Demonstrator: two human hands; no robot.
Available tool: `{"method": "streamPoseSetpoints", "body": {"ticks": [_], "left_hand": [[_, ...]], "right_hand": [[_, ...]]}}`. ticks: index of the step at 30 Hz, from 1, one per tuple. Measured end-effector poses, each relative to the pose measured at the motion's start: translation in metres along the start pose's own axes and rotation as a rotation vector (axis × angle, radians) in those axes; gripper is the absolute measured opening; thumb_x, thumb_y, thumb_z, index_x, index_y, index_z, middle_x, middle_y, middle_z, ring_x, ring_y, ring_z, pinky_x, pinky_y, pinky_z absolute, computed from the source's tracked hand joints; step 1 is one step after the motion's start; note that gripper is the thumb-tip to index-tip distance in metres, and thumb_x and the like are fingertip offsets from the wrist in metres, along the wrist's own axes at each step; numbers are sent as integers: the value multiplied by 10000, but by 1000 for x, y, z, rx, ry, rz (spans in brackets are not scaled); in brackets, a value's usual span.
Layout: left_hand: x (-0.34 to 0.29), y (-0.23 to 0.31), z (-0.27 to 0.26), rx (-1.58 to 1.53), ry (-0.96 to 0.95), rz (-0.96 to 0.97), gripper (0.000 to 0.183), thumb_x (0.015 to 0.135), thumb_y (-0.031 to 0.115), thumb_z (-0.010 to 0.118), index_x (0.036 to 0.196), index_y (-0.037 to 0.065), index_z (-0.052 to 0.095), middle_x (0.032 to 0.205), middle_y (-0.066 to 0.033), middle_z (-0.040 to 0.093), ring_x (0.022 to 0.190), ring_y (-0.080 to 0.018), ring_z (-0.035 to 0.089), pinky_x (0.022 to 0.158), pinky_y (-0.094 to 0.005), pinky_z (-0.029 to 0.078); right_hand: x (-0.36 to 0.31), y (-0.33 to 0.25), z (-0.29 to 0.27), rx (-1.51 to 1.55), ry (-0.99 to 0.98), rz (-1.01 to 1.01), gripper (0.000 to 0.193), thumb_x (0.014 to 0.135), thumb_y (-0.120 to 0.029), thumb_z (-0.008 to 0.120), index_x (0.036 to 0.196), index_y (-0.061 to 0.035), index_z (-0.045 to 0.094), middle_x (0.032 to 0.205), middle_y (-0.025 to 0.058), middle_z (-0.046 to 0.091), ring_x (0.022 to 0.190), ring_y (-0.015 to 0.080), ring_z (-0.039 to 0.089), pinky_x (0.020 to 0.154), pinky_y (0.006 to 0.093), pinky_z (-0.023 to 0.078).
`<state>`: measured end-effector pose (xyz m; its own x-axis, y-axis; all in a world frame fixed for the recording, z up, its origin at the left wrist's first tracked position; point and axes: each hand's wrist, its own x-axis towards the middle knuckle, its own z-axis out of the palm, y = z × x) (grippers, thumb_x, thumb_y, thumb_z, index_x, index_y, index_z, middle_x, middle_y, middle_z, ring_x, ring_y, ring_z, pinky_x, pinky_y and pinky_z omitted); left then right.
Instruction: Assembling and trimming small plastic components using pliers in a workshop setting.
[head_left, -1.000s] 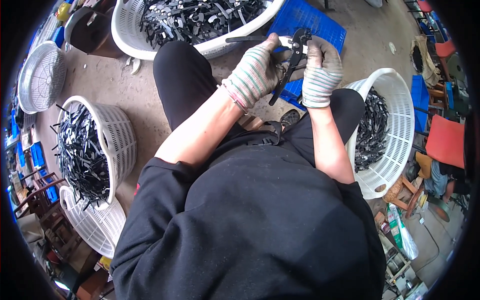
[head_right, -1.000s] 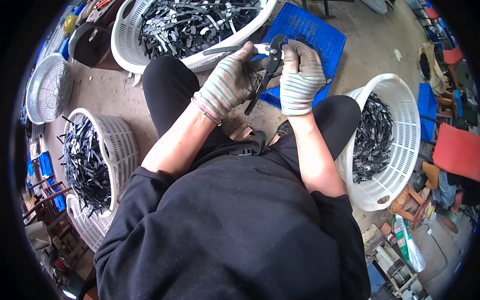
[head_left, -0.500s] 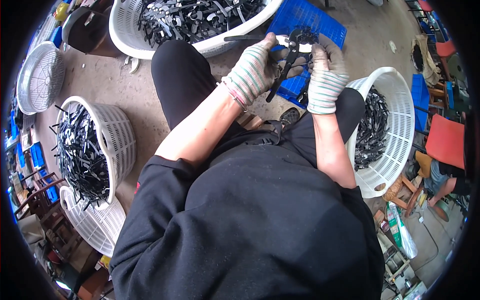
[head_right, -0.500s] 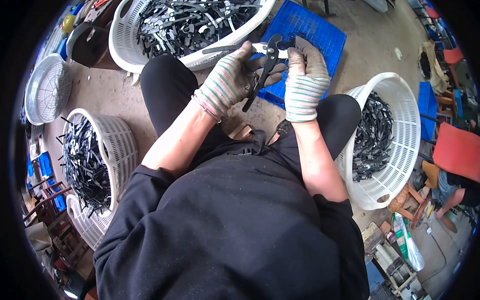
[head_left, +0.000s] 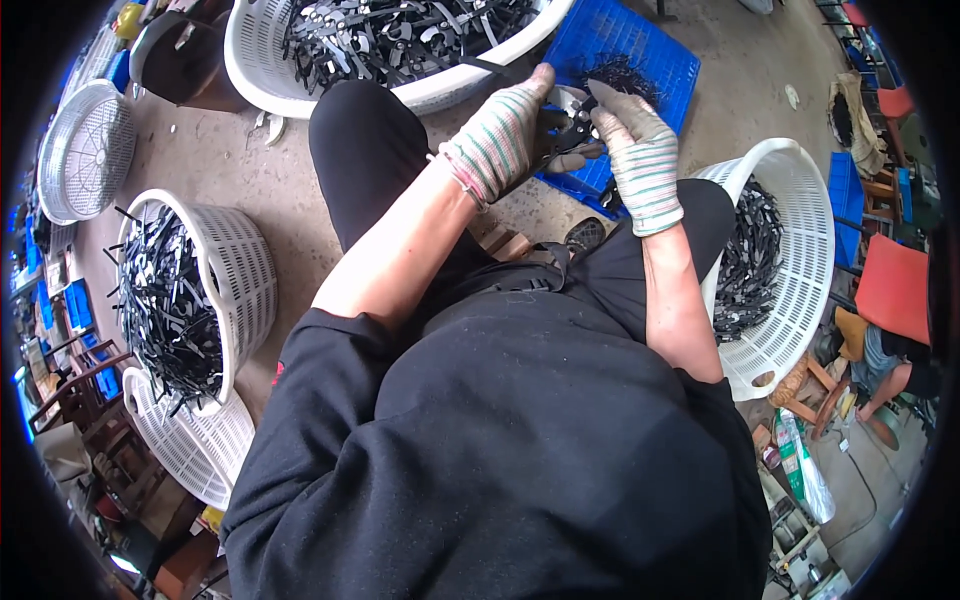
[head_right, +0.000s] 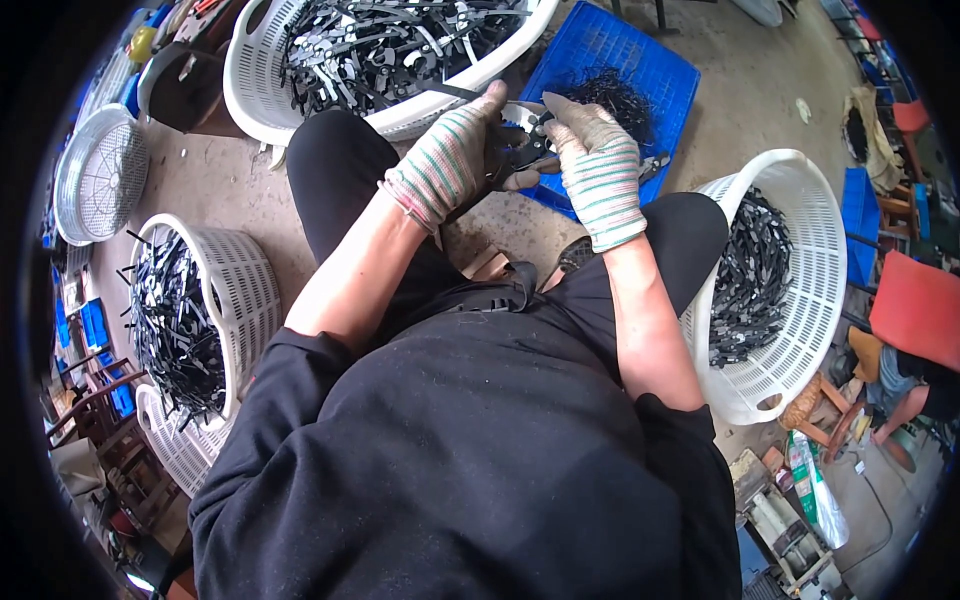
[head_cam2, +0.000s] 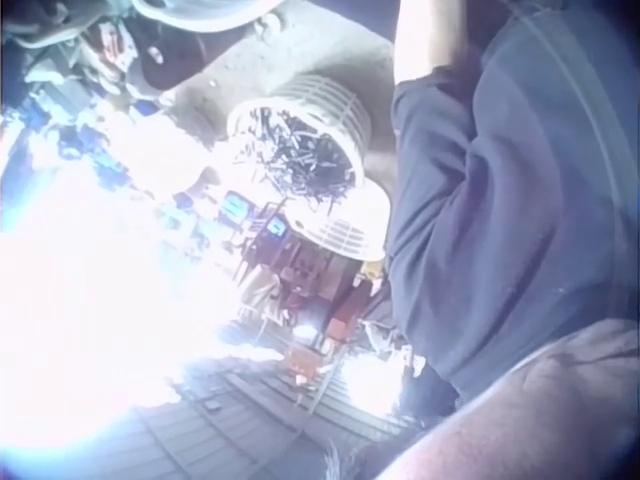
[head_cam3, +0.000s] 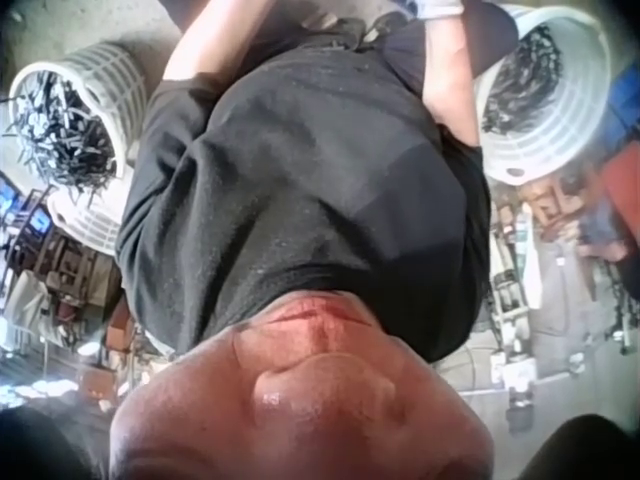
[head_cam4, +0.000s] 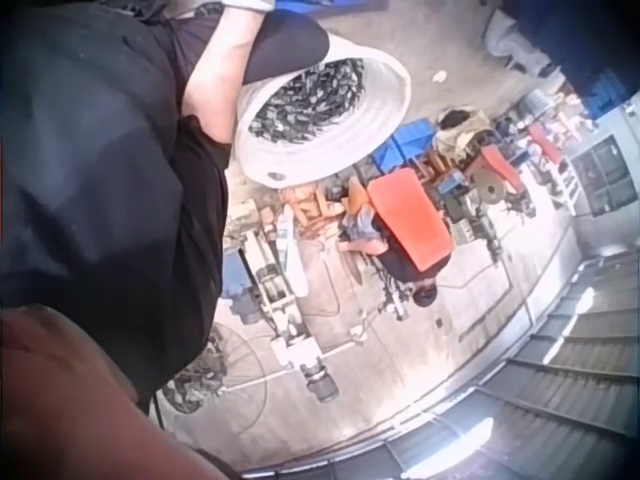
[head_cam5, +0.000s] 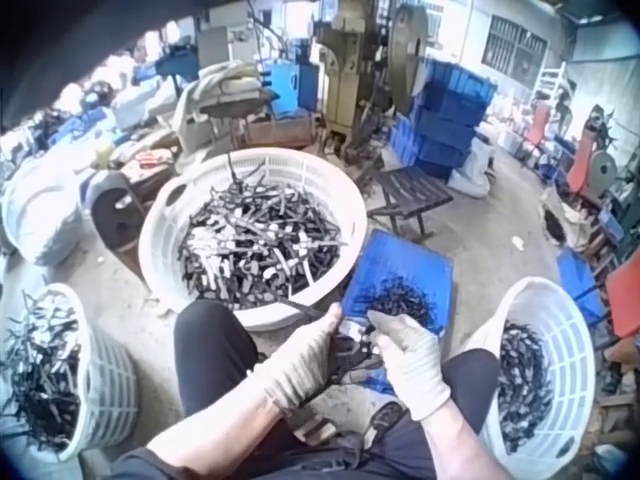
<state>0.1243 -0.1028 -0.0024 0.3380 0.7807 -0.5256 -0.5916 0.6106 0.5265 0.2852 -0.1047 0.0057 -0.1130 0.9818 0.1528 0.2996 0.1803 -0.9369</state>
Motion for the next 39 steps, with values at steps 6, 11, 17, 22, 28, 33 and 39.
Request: {"method": "streamPoseSetpoints", "body": {"ticks": [6,11,17,22,28,33,39], "left_hand": [[11,-7,-3,59,-42,10,431,936,499,470,1124,123,563,986,-82,612,1019,-221,552,900,-383,430],[14,-11,-9,37,37,-148,465,930,505,480,1158,104,544,1109,-153,575,1104,-223,479,992,-328,338],[14,-14,-13,-77,8,-152,480,929,500,485,1157,82,545,1163,-200,550,1111,-230,470,994,-326,339],[14,-15,-15,172,38,-141,456,935,486,484,1133,81,555,1041,-155,607,1005,-209,518,958,-338,369],[20,-31,-21,17,-33,-179,393,958,423,472,1132,80,556,1058,-110,604,998,-207,518,953,-336,372],[22,-38,-35,-132,-284,-67,419,965,426,451,1157,65,547,1084,-112,594,1024,-224,510,954,-337,370],[17,-29,-22,78,22,-125,435,964,437,447,1153,59,551,1103,-102,596,1037,-245,510,971,-358,355]], "right_hand": [[-2,1,4,27,-75,117,259,867,-25,568,1112,-24,649,1034,79,596,898,152,615,598,236,576],[-11,0,8,98,-85,208,269,878,23,512,1102,-28,652,1032,74,547,910,169,609,645,264,604],[-22,7,10,-79,-81,93,287,856,70,509,1069,-35,670,944,59,556,815,137,579,678,263,558],[-23,16,10,-429,-60,-141,251,790,-23,600,1006,-107,695,837,94,598,765,248,594,696,365,483],[-21,20,6,-500,-125,-254,227,768,-61,624,972,-126,700,768,83,609,763,270,589,666,379,471],[-19,20,2,-554,-243,-191,222,770,-83,637,971,-143,709,767,90,605,772,268,593,660,378,475],[-16,23,5,-741,-250,-182,257,780,-99,611,1015,-163,692,799,93,610,800,281,591,682,404,468]]}}
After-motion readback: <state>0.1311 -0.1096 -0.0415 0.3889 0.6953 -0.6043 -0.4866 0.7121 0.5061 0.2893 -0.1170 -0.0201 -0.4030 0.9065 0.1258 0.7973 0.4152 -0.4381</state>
